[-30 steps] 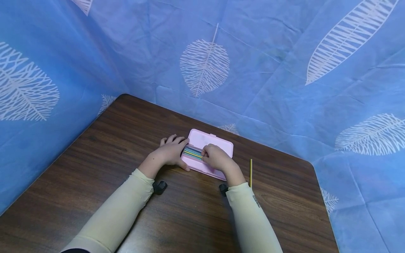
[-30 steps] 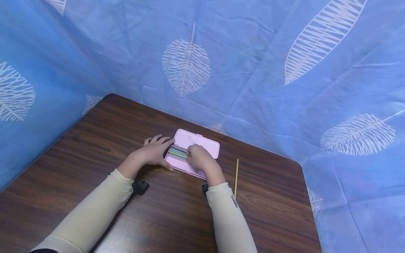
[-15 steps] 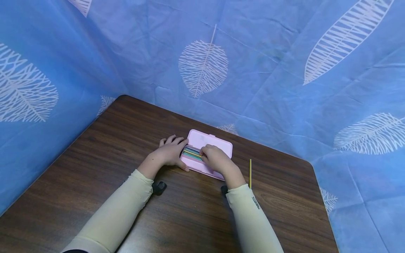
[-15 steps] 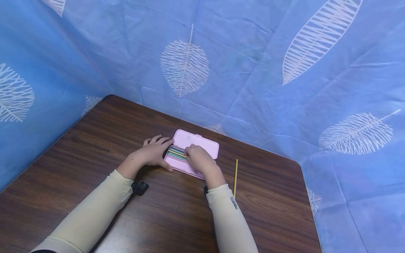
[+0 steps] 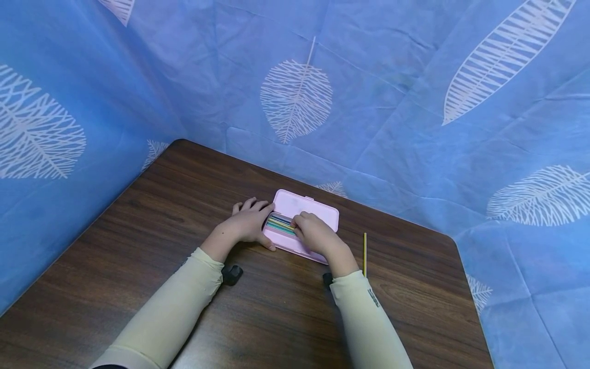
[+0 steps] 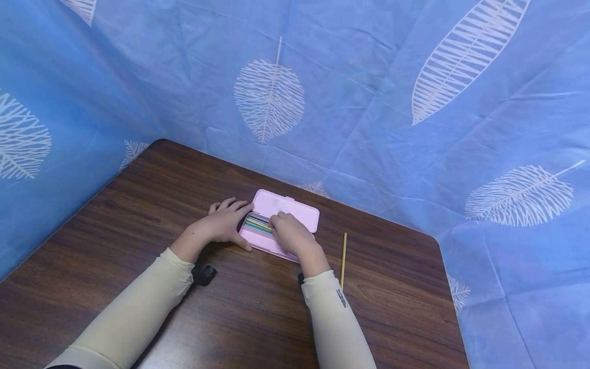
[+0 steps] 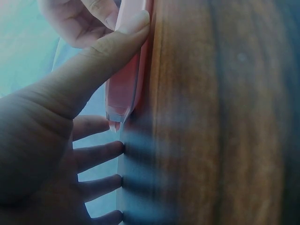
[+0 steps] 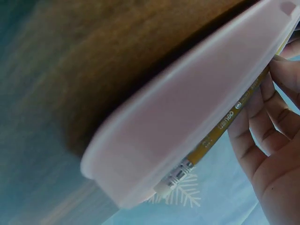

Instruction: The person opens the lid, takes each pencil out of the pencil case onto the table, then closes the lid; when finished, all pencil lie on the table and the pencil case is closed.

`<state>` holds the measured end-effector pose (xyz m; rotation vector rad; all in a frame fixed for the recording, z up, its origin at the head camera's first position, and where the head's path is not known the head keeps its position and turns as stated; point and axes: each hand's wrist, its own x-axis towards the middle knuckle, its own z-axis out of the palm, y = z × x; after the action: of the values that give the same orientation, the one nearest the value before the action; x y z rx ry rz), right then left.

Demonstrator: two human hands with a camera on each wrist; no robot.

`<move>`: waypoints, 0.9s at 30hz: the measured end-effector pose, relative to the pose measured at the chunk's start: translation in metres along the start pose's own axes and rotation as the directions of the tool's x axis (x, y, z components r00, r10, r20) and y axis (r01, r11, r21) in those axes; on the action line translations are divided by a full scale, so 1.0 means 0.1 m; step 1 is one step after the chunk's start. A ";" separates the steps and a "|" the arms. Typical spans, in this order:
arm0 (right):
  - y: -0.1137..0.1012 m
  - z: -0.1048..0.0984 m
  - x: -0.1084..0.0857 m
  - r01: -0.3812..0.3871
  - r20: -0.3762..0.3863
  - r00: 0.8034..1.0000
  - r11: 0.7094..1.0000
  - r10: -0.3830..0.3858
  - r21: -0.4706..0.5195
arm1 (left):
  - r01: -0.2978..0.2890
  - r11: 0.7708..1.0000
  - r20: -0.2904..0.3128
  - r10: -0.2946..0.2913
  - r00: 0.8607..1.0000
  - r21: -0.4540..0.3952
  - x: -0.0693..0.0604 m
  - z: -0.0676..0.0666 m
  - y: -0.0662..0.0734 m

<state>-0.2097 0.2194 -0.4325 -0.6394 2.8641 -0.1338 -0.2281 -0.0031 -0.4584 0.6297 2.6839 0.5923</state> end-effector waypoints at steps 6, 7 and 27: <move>0.01 -0.03 -0.03 -0.004 -0.006 1.000 1.000 0.004 -0.013 | -0.003 1.000 -0.006 0.003 1.000 -0.003 -0.01 -0.01 0.00; 0.01 -0.04 -0.04 -0.004 -0.004 1.000 1.000 0.004 -0.013 | -0.002 1.000 -0.006 0.002 1.000 -0.002 -0.01 -0.01 0.00; 0.17 -0.17 -0.25 -0.117 -0.009 0.993 0.988 0.119 0.098 | 0.000 1.000 -0.001 0.000 1.000 -0.005 0.02 0.01 -0.01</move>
<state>-0.1986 0.2459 -0.4136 -0.4512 2.8800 -0.2588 -0.2295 -0.0028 -0.4603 0.6288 2.6826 0.5998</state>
